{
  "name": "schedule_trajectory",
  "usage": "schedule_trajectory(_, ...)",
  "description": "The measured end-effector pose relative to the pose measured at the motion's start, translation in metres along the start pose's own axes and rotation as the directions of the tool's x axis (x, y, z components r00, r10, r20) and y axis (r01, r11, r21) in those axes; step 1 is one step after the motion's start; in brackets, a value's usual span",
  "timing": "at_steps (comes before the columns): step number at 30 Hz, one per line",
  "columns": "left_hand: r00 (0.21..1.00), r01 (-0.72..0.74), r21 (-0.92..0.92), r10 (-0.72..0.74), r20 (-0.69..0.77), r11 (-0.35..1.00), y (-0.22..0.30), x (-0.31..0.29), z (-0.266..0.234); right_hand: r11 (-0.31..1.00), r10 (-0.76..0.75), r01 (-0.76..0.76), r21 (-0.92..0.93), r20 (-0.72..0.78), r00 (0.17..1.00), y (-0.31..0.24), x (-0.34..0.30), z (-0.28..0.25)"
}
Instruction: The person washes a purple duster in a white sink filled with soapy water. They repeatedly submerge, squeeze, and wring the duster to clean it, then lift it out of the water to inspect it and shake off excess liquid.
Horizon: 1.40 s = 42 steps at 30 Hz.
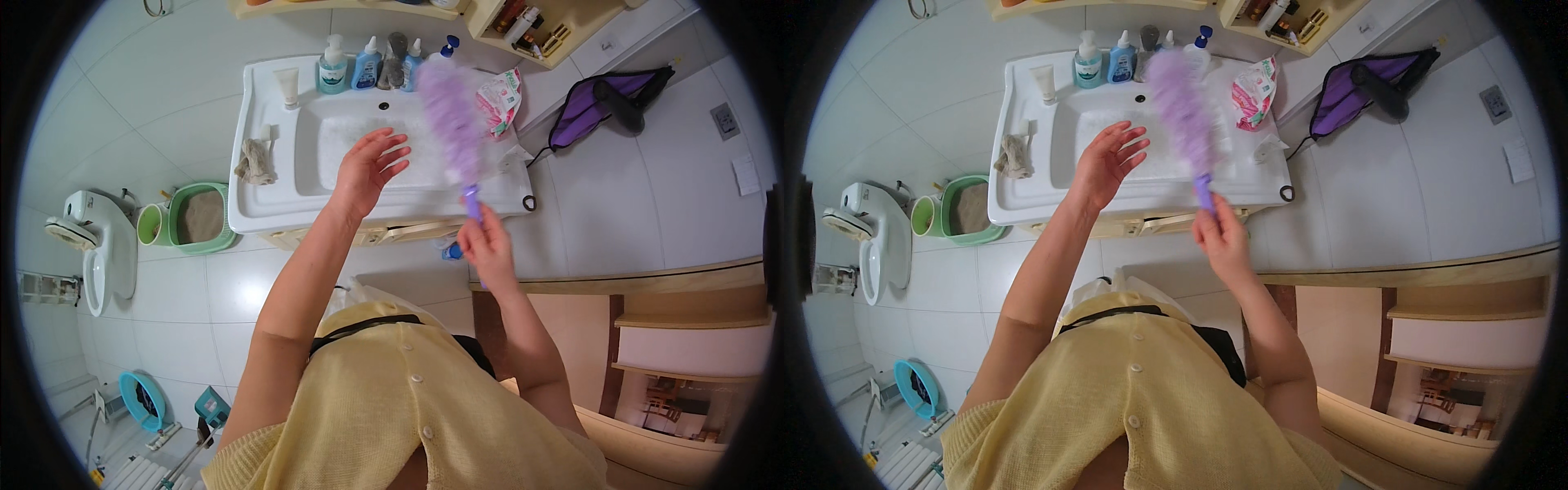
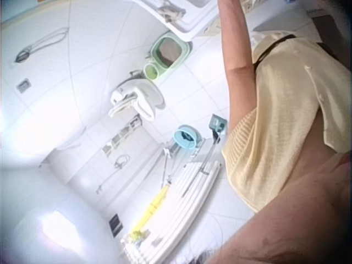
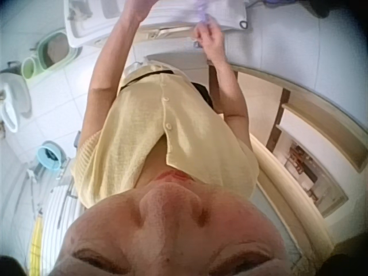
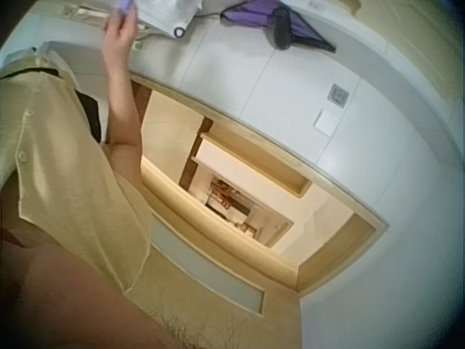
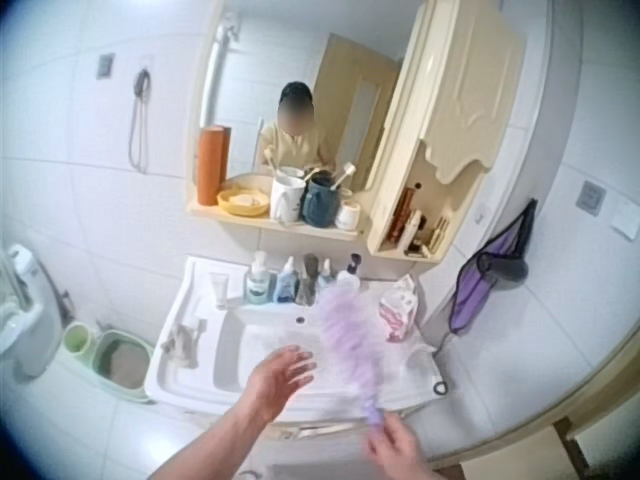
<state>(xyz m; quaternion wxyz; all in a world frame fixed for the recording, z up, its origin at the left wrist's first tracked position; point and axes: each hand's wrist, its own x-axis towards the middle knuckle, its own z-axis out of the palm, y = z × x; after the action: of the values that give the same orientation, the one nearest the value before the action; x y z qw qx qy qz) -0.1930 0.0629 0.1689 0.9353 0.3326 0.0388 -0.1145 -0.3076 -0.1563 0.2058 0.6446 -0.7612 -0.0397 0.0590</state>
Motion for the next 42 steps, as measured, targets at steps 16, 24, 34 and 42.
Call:
schedule_trajectory(16, 0.970, 0.142, -0.270, -0.188, -0.156, 0.952, -0.047, 0.070, 0.006, 0.964, -0.071, 0.009, -0.266, -0.225, 0.972, 0.032, 0.039, 0.019)
schedule_trajectory(24, 0.944, 0.094, -0.262, -0.170, -0.283, 0.961, -0.073, 0.093, -0.040, 0.999, -0.012, 0.019, 0.029, -0.220, 0.975, 0.019, 0.028, 0.013)
schedule_trajectory(34, 0.925, -0.052, -0.264, -0.053, -0.375, 0.963, -0.081, 0.116, -0.055, 0.974, 0.224, -0.225, 0.004, -0.097, 0.970, -0.004, 0.010, 0.023)
schedule_trajectory(42, 1.000, 0.017, -0.442, -0.017, 0.003, 0.897, -0.067, 0.096, -0.060, 0.988, -0.074, 0.054, -0.142, -0.138, 0.988, 0.029, 0.015, 0.023)
